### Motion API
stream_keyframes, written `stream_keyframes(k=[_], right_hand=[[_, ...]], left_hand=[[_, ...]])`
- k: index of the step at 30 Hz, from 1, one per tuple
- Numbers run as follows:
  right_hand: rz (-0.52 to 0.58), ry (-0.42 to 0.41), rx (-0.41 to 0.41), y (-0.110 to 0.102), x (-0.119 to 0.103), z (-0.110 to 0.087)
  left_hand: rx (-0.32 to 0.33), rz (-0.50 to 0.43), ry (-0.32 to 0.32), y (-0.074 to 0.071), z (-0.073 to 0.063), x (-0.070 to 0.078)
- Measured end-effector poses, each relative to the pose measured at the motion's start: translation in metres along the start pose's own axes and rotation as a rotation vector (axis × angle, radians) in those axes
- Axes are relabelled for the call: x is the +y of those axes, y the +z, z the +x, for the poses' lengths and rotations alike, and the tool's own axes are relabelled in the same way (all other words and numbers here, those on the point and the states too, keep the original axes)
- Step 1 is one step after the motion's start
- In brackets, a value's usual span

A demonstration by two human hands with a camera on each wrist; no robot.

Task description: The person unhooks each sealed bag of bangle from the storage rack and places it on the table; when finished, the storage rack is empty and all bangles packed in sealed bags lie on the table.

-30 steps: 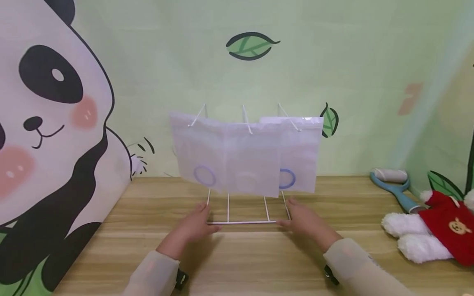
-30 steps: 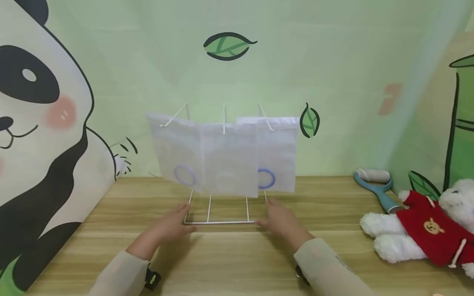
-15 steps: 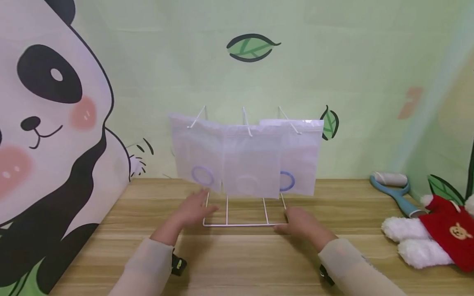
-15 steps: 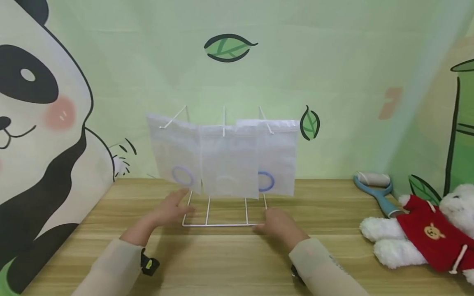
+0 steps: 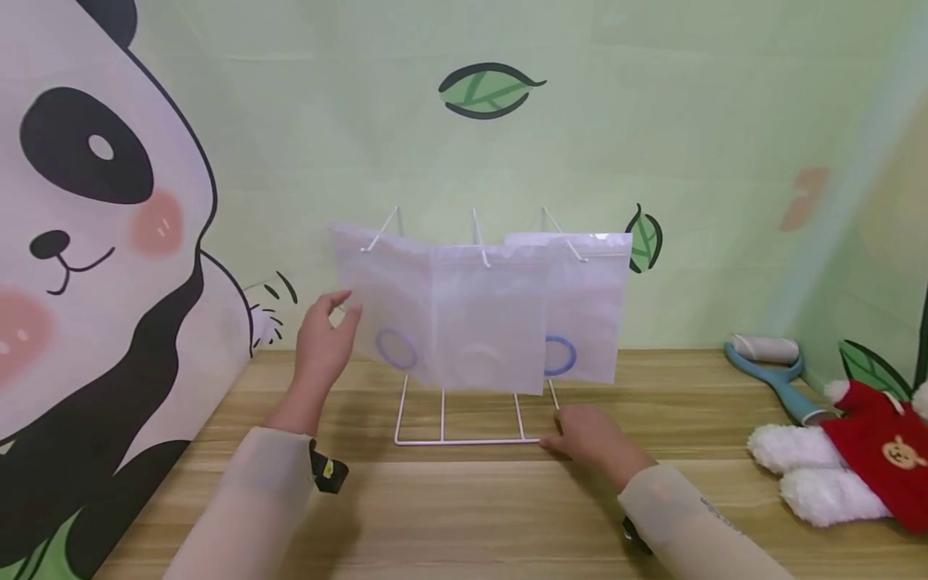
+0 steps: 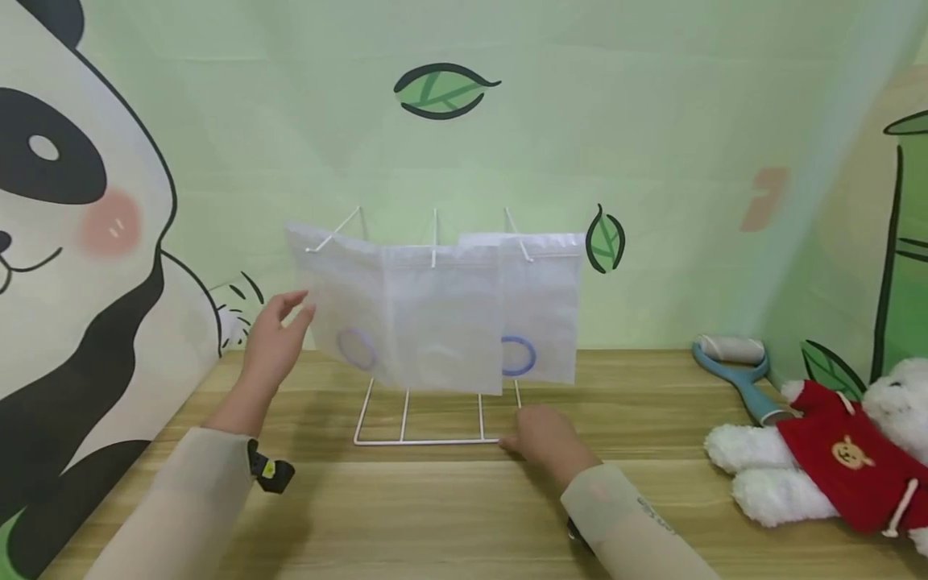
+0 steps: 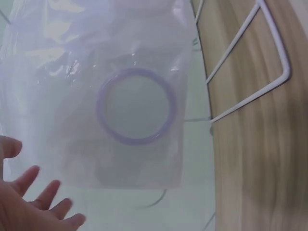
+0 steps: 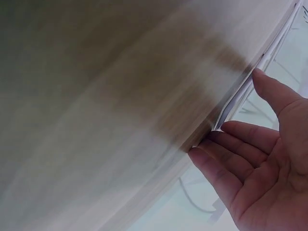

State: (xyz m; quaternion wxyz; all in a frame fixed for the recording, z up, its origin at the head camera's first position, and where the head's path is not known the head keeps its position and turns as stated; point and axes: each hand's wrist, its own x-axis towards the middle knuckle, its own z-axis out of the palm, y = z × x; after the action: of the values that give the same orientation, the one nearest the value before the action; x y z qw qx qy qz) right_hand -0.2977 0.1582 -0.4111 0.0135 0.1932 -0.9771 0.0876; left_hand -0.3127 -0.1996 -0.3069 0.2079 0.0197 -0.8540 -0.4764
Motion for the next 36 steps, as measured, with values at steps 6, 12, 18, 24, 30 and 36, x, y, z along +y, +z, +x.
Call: stream_keyframes(k=[6, 12, 18, 24, 30, 36], right_hand=[[-0.035, -0.013, -0.002, 0.000, 0.000, 0.001], [-0.037, -0.021, 0.007, 0.000, 0.001, 0.000], [-0.044, -0.046, 0.022, 0.001, 0.003, 0.001], [-0.073, -0.088, 0.028, 0.000, 0.006, 0.004], [-0.092, -0.104, 0.030, 0.000, 0.006, 0.005], [-0.079, -0.098, 0.040, -0.001, 0.005, 0.005]], left_hand=[[0.175, -0.177, -0.009, -0.011, 0.017, 0.015], [0.241, -0.281, -0.016, -0.017, 0.032, 0.030], [0.198, -0.330, -0.046, -0.020, 0.039, 0.042], [0.145, -0.285, -0.093, -0.020, 0.048, 0.046], [0.199, -0.293, -0.163, -0.025, 0.048, 0.045], [0.230, -0.376, -0.128, -0.028, 0.043, 0.040]])
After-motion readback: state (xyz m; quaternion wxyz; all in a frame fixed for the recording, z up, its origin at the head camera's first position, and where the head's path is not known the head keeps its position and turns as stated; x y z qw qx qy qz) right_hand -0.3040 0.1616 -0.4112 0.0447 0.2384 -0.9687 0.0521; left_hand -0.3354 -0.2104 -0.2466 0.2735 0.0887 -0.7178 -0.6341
